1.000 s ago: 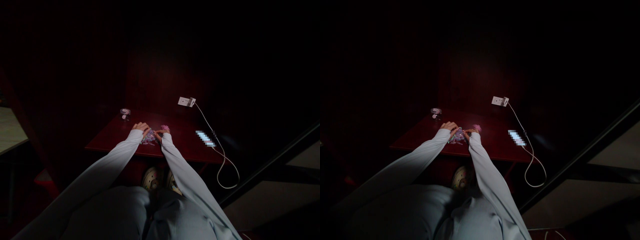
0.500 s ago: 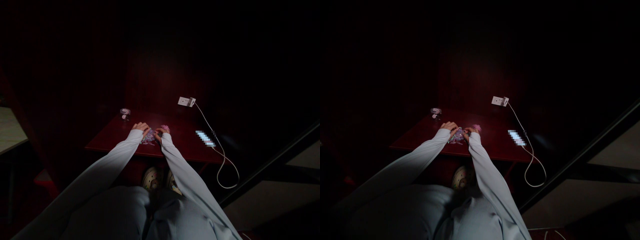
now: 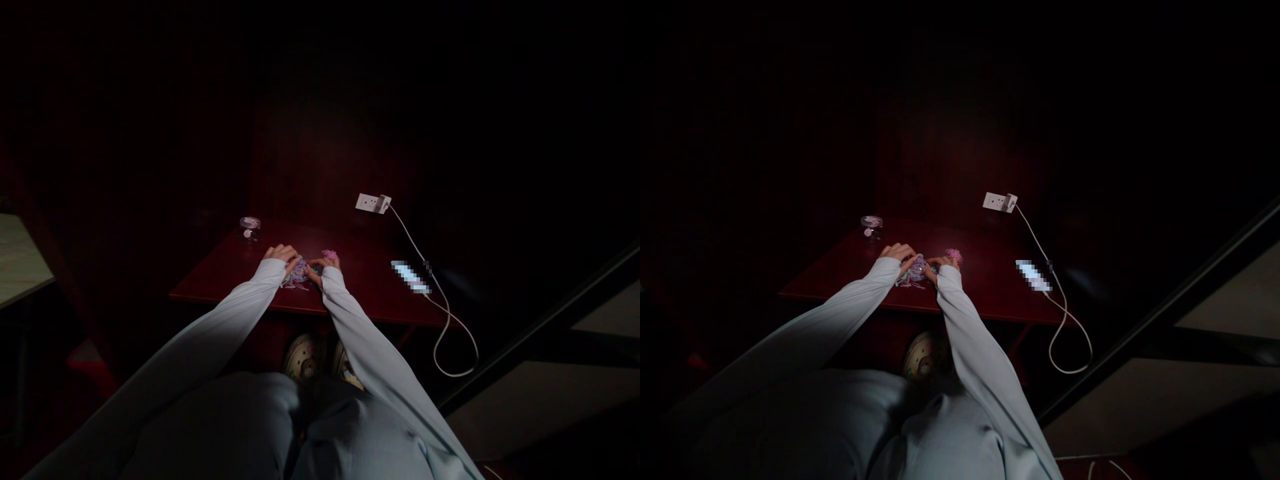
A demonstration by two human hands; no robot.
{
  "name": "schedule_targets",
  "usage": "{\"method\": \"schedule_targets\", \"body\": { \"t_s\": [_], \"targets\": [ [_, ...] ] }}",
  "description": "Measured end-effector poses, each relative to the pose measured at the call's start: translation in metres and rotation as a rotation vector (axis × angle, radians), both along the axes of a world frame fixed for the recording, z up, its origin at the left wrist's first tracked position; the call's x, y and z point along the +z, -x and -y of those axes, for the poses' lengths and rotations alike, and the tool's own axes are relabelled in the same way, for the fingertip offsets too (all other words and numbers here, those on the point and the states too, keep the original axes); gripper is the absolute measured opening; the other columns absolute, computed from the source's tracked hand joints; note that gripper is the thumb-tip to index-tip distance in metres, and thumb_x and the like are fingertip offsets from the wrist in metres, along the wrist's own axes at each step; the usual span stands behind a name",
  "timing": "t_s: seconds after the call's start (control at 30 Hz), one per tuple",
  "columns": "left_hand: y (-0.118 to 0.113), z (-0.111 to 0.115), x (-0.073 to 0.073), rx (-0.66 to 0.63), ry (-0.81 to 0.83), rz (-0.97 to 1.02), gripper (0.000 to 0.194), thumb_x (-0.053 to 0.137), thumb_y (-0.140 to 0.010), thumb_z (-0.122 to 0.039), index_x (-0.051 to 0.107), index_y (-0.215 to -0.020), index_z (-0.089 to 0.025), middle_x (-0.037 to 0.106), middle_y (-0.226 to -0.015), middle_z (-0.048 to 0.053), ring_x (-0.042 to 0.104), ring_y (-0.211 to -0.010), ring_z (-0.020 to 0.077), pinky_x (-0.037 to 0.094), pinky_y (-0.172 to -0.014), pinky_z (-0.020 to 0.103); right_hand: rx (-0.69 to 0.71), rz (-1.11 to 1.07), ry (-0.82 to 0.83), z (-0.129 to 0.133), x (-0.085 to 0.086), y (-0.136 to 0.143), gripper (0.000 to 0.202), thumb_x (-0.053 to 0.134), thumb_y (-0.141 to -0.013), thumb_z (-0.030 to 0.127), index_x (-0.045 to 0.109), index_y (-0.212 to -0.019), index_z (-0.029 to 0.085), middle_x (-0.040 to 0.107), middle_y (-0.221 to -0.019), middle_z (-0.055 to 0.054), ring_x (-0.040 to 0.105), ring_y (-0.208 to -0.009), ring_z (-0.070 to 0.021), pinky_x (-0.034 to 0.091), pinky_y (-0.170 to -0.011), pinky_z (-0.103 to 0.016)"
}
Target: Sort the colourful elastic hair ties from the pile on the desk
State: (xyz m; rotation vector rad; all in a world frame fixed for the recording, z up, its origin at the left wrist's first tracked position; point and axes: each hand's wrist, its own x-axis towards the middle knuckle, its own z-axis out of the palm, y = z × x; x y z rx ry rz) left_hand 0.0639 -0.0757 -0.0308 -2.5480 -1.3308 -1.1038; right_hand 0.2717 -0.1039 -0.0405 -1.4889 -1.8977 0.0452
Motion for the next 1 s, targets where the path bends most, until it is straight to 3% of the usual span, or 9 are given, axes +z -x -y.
{"method": "schedule_targets", "body": {
  "t_s": [0.2, 0.5, 0.8, 1.0],
  "targets": [
    [0.000, -0.002, -0.003, -0.011, -0.043, 0.009, 0.017, 0.058, -0.104, -0.029, 0.071, -0.094, -0.025, 0.078, -0.105, 0.005, 0.061, -0.099, 0.0249, 0.039, -0.086, 0.037, 0.007, -0.009, -0.056, 0.006, -0.002, 0.001, 0.029, 0.077, -0.091, 0.051, 0.085, -0.106, 0.027, 0.076, -0.110, -0.009, 0.057, -0.117, -0.0300, 0.043, -0.109, -0.045],
    [0.000, -0.003, -0.004, -0.009, -0.042, 0.010, 0.018, 0.057, -0.104, -0.030, 0.073, -0.096, -0.025, 0.078, -0.105, 0.004, 0.061, -0.098, 0.0237, 0.039, -0.086, 0.037, 0.053, -0.036, -0.058, 0.004, 0.000, -0.001, 0.019, 0.073, -0.093, 0.039, 0.084, -0.095, 0.023, 0.077, -0.099, -0.009, 0.060, -0.111, -0.0291, 0.044, -0.109, -0.044],
    [0.000, -0.001, -0.003, -0.011, -0.032, 0.002, 0.021, 0.056, -0.104, -0.031, 0.075, -0.098, -0.025, 0.078, -0.107, 0.005, 0.063, -0.099, 0.0239, 0.041, -0.088, 0.038, 0.101, -0.055, -0.114, 0.006, 0.001, 0.000, 0.016, 0.072, -0.095, 0.036, 0.083, -0.094, 0.025, 0.077, -0.095, -0.007, 0.059, -0.106, -0.0273, 0.046, -0.103, -0.042],
    [-0.001, -0.002, -0.003, -0.019, -0.003, -0.022, 0.018, 0.059, -0.103, -0.030, 0.076, -0.100, -0.025, 0.079, -0.109, 0.005, 0.064, -0.101, 0.0240, 0.041, -0.088, 0.038, 0.087, -0.007, -0.094, -0.007, -0.003, 0.005, 0.015, 0.077, -0.094, 0.040, 0.083, -0.089, 0.027, 0.076, -0.091, -0.005, 0.057, -0.100, -0.0258, 0.047, -0.096, -0.040]
  ]
}}
